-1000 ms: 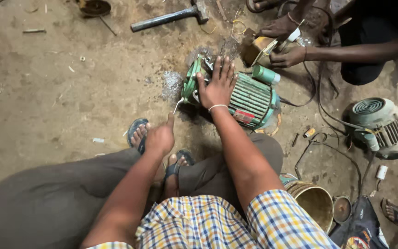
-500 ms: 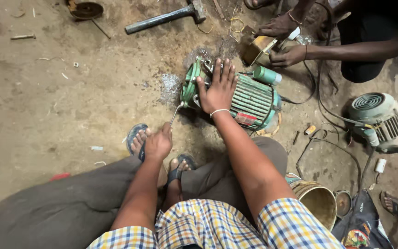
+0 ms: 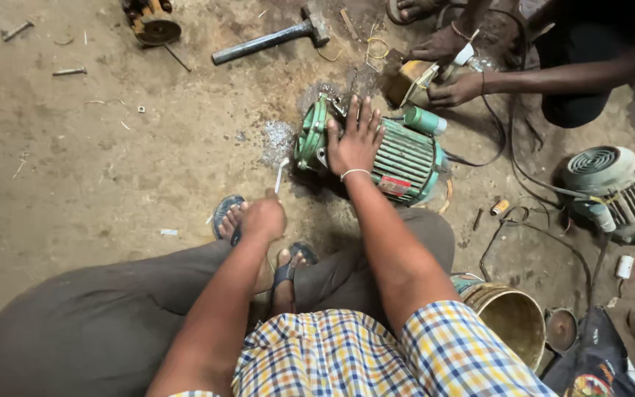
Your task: The person sits on the workshop floor and works on a green electric water pump, using a spanner to loosen bolts on the pump head while steadying the motor with the other hand. They reposition the pump, lift and turn it over, and dip a hand into a water-filled bucket beside them.
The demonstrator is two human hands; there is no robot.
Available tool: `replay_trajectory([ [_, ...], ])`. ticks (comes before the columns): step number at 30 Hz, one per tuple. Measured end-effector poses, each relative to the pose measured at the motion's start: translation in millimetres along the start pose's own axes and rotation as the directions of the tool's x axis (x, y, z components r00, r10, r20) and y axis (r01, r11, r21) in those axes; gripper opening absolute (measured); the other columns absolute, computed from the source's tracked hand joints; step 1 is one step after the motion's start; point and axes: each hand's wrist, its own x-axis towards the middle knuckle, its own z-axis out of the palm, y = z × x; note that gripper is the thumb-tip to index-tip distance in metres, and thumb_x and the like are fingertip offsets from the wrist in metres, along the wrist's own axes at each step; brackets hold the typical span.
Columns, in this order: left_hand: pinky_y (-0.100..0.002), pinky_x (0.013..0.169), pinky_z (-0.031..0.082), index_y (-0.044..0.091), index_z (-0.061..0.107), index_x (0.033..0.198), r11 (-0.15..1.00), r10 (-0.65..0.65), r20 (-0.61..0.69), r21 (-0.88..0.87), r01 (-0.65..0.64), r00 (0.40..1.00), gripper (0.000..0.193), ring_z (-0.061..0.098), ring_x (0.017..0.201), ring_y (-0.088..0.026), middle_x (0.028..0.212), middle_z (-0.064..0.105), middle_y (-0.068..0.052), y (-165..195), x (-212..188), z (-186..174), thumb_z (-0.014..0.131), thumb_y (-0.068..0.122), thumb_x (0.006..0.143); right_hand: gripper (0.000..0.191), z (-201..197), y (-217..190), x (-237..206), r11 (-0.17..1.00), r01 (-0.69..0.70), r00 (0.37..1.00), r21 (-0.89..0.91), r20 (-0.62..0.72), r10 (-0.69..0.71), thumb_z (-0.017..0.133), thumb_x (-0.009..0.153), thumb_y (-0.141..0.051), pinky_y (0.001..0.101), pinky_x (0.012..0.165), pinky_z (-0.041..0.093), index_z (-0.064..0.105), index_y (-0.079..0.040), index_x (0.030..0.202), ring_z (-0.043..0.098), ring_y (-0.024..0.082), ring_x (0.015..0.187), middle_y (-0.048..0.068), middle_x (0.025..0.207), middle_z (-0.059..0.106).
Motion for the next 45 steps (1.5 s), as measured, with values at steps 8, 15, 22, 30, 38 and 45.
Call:
replay_trajectory([
  [8,-0.053,0.099,0.052,0.0,0.057,0.13,1.0,-0.006,0.054,-0.027,0.008,0.999,0.04,0.066,0.115,-0.045,0.121,0.069,-0.029,27.5,-2.5,-8.2,0.048,0.019,0.097,0.083,-0.1,-7.7,-3.2,0.992,-0.124,0.99,0.018,-0.06,0.125,0.039,0.102,-0.066,0.0578,0.126,0.004,0.011,-0.022,0.166,0.01,0.04,0.159,0.016,0.173,0.014],
  [15,-0.051,0.093,0.055,0.002,0.071,0.118,0.995,0.006,0.241,0.099,-0.031,0.971,0.034,0.067,0.114,-0.042,0.125,0.067,-0.025,42.0,25.6,-32.3,0.06,0.012,0.087,0.083,-5.8,-12.3,-3.6,0.989,-0.151,0.988,0.004,-0.042,0.151,0.037,0.101,-0.066,0.0589,0.125,0.003,0.013,-0.021,0.166,0.01,0.041,0.158,0.018,0.171,0.017],
  [22,-0.048,0.086,0.059,0.001,0.079,0.101,0.954,0.046,0.481,0.238,-0.181,0.875,0.028,0.076,0.099,-0.037,0.109,0.077,-0.022,56.8,61.0,-65.5,0.062,0.007,0.081,0.082,-11.2,-13.8,-6.8,0.999,-0.018,0.996,-0.037,-0.084,0.015,0.041,0.102,-0.066,0.0577,0.126,0.002,0.016,-0.021,0.166,0.011,0.041,0.159,0.02,0.172,0.015],
  [30,-0.048,0.089,0.058,0.002,0.078,0.106,0.969,0.058,0.243,0.221,-0.114,0.968,0.027,0.071,0.11,-0.039,0.117,0.072,-0.022,62.0,14.9,-78.8,0.065,0.007,0.083,0.084,-10.3,-15.1,-6.4,0.999,-0.041,0.999,-0.033,-0.037,0.04,0.042,0.102,-0.066,0.0574,0.126,0.003,0.016,-0.02,0.166,0.01,0.041,0.158,0.017,0.173,0.01],
  [38,-0.048,0.09,0.058,0.003,0.079,0.105,0.969,0.082,0.141,0.221,-0.113,0.987,0.027,0.072,0.107,-0.039,0.115,0.073,-0.022,50.6,7.9,-82.5,0.059,0.015,0.09,0.084,-3.4,-22.4,-5.8,0.998,-0.026,0.999,-0.055,-0.044,0.023,0.042,0.101,-0.067,0.0566,0.127,0.001,0.017,-0.021,0.166,0.009,0.038,0.16,0.015,0.173,0.012],
  [45,-0.049,0.089,0.057,0.004,0.078,0.1,0.977,0.142,0.011,0.157,-0.142,0.99,0.029,0.072,0.102,-0.039,0.108,0.074,-0.022,33.3,1.3,-57.8,0.053,0.018,0.092,0.085,-5.2,-21.8,-5.0,0.997,-0.035,0.999,-0.074,0.02,0.037,0.041,0.101,-0.066,0.0579,0.125,-0.001,0.015,-0.019,0.166,0.007,0.039,0.159,0.017,0.172,0.009],
])
